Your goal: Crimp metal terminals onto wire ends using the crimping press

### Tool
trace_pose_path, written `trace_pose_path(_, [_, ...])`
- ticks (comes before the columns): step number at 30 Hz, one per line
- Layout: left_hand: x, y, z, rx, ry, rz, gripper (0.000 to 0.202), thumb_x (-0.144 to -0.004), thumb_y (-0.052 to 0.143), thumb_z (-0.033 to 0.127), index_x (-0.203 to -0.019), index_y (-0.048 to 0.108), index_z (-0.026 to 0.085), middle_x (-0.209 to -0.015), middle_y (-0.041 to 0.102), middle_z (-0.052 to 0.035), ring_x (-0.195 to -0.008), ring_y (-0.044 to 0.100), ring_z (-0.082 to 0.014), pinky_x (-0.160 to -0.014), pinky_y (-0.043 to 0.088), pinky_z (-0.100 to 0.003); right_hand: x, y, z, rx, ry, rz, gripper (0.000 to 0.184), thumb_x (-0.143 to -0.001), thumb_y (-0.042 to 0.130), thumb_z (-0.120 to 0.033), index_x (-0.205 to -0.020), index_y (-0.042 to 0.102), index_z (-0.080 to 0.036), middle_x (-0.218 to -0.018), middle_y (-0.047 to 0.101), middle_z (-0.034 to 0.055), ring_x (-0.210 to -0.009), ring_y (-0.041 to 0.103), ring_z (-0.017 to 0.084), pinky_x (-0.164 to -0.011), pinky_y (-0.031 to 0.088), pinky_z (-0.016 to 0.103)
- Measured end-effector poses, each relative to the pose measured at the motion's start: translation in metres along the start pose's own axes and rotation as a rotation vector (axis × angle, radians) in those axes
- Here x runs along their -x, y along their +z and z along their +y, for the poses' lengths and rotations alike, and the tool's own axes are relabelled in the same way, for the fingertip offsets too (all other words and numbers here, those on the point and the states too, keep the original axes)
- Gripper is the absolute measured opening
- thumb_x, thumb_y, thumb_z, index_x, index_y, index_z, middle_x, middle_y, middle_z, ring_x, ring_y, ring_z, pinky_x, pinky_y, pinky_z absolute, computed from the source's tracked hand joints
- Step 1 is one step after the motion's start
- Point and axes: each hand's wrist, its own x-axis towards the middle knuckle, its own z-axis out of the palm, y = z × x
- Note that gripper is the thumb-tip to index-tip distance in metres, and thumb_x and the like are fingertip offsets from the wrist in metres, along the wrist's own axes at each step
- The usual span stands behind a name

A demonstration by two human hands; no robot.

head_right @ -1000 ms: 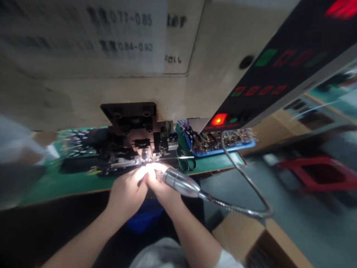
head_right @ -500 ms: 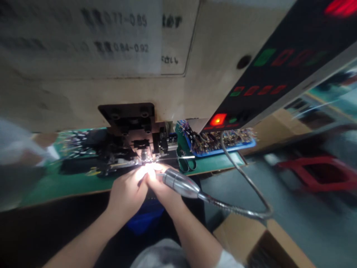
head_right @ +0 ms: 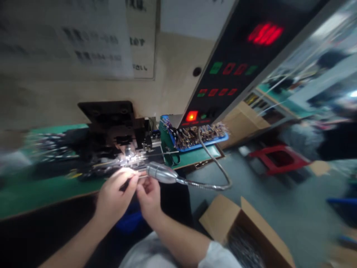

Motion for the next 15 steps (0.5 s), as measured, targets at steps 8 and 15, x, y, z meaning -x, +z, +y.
trace_pose_path(8, [0.015, -0.006, 0.005, 0.117, 0.109, -0.199, 0.022, -0.089, 0.055, 0.026, -0.106, 0.068, 0.023, -0.107, 0.066, -0.0058, -0.102, 0.062, -0.0192, -0.088, 0.05, -0.03, 0.009, -0.044, -0.006, 0.236, -0.056, -0.022, 0.023, -0.086, 0.061, -0.041, -0.085, 0.066, -0.019, -0.074, 0.066, 0.0015, -0.06, 0.059, 0.013, -0.059, 0.049, 0.024])
trace_pose_path(15, [0.024, -0.079, -0.035, -0.291, -0.186, -0.592, 0.028, -0.091, 0.046, 0.044, -0.097, 0.068, 0.028, -0.083, 0.072, -0.0011, -0.071, 0.066, -0.0202, -0.059, 0.042, -0.026, -0.052, -0.172, -0.073, 0.693, -0.123, 0.296, 0.028, -0.081, 0.058, -0.04, -0.071, 0.065, -0.015, -0.059, 0.059, -0.0014, -0.051, 0.048, 0.012, -0.05, 0.039, 0.023])
